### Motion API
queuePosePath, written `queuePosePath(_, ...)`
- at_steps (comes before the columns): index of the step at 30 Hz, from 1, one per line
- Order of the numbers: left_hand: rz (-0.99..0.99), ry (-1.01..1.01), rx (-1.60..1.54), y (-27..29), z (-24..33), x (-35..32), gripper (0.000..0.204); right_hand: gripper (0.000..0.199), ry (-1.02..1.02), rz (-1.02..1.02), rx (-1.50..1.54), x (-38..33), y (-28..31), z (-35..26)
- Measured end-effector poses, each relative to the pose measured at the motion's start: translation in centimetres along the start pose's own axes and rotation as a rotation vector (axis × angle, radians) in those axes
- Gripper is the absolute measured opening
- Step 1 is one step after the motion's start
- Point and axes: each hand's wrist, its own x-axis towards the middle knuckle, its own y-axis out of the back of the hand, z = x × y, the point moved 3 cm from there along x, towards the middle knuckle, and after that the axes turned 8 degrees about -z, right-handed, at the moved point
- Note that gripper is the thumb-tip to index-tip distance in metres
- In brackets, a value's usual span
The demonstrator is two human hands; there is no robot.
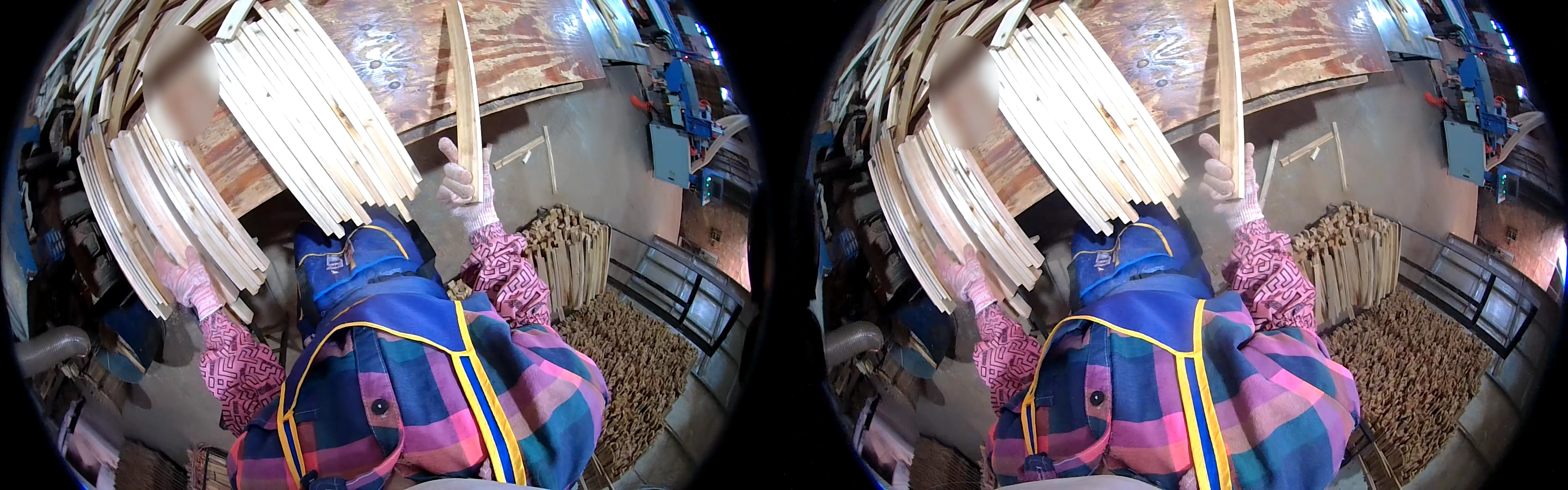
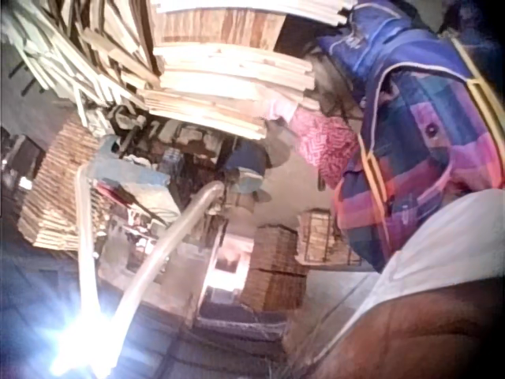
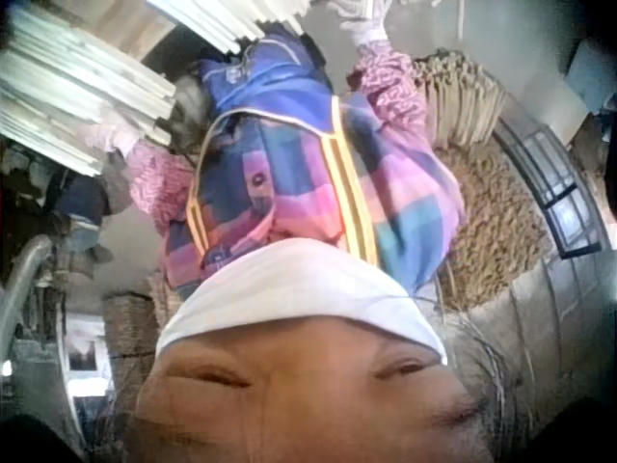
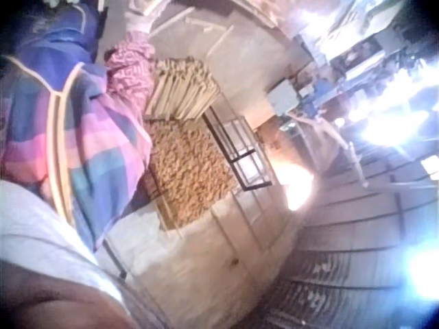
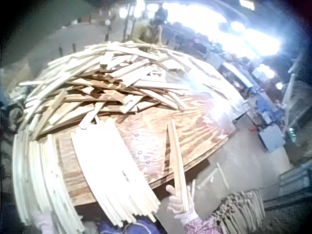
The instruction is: The person repeatedly picks up thin wooden strips from a pile on a metal table and stacks them into neat bundles. They handle the strips one at a time or in small groups, aligning them and placing them into growing stacks on the table.
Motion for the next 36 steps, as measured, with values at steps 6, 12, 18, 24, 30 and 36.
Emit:
queuePosePath(6,-0.079,-0.239,-0.150,-3.9,11.7,-1.3,0.064,0.074,-0.057,-0.231,0.179,0.3,-1.3,1.9)
queuePosePath(12,-0.391,-0.308,-0.685,-9.8,19.6,-4.6,0.071,0.070,-0.263,-0.064,-0.116,2.7,-3.7,5.7)
queuePosePath(18,-0.585,0.010,-1.166,-7.5,26.1,-3.5,0.068,0.056,-0.590,0.167,-1.610,7.4,-4.5,14.4)
queuePosePath(24,-0.235,0.001,-1.297,-4.0,7.5,-0.8,0.058,0.045,-0.366,0.052,-1.425,12.4,-5.8,12.6)
queuePosePath(30,-0.317,0.315,0.126,-2.0,-4.3,1.5,0.078,0.038,0.039,0.487,-1.328,18.5,-3.2,-0.3)
queuePosePath(36,-0.244,0.285,0.080,-3.1,-2.1,4.3,0.091,0.037,0.092,0.637,-1.275,29.9,-1.9,-8.6)
